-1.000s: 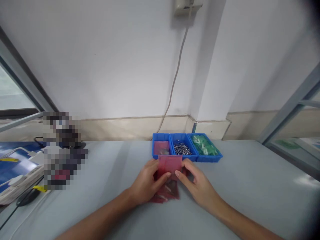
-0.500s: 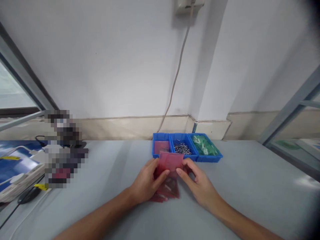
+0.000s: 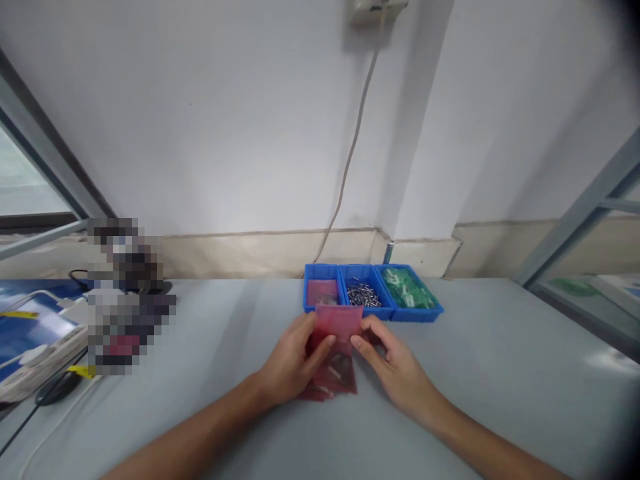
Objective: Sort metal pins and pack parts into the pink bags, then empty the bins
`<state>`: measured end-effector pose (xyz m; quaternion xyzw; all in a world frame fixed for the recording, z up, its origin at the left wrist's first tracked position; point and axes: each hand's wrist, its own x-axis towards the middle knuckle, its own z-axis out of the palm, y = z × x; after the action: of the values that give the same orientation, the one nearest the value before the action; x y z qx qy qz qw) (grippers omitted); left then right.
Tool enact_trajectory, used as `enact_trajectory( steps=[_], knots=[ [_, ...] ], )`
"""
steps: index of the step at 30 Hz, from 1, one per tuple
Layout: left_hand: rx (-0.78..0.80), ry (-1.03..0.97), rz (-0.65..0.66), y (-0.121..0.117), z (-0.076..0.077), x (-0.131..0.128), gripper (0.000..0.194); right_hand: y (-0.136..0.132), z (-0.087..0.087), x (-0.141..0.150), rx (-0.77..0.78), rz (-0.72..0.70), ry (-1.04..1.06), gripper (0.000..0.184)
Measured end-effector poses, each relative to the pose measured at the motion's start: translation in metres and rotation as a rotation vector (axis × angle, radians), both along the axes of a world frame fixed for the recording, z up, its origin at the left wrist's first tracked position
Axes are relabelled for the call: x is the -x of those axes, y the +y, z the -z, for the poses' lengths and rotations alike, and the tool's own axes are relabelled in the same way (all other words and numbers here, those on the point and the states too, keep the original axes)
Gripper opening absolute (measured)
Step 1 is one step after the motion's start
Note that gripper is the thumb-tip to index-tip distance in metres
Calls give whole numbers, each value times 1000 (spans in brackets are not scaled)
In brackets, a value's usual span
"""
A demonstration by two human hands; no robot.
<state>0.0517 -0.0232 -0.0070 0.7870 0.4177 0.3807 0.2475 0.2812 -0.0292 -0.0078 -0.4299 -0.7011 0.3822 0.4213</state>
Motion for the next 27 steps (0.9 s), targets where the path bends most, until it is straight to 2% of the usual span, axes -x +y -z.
enact_trajectory(
  steps=[3,9,12,15,20,27],
  knots=[
    [-27,15,-18,0,1,0,27,1,-1,0,-27,-21,-33,27],
    [-189,66,-19,-4,-5,0,27,1,-2,-3,-109,-39,-56,26],
    [-202,71,1,-4,-8,0,29,1,0,-4,-132,-17,-60,27],
    [-183,51,35,-4,-9,0,29,2,1,-5,-135,-6,-63,28],
    [-262,-5,8,-4,-5,-1,23,2,-1,-3,-102,-20,-19,24],
    [-112,-33,2,-3,-4,1,29,0,-8,-4,-131,5,-25,26]
  ],
)
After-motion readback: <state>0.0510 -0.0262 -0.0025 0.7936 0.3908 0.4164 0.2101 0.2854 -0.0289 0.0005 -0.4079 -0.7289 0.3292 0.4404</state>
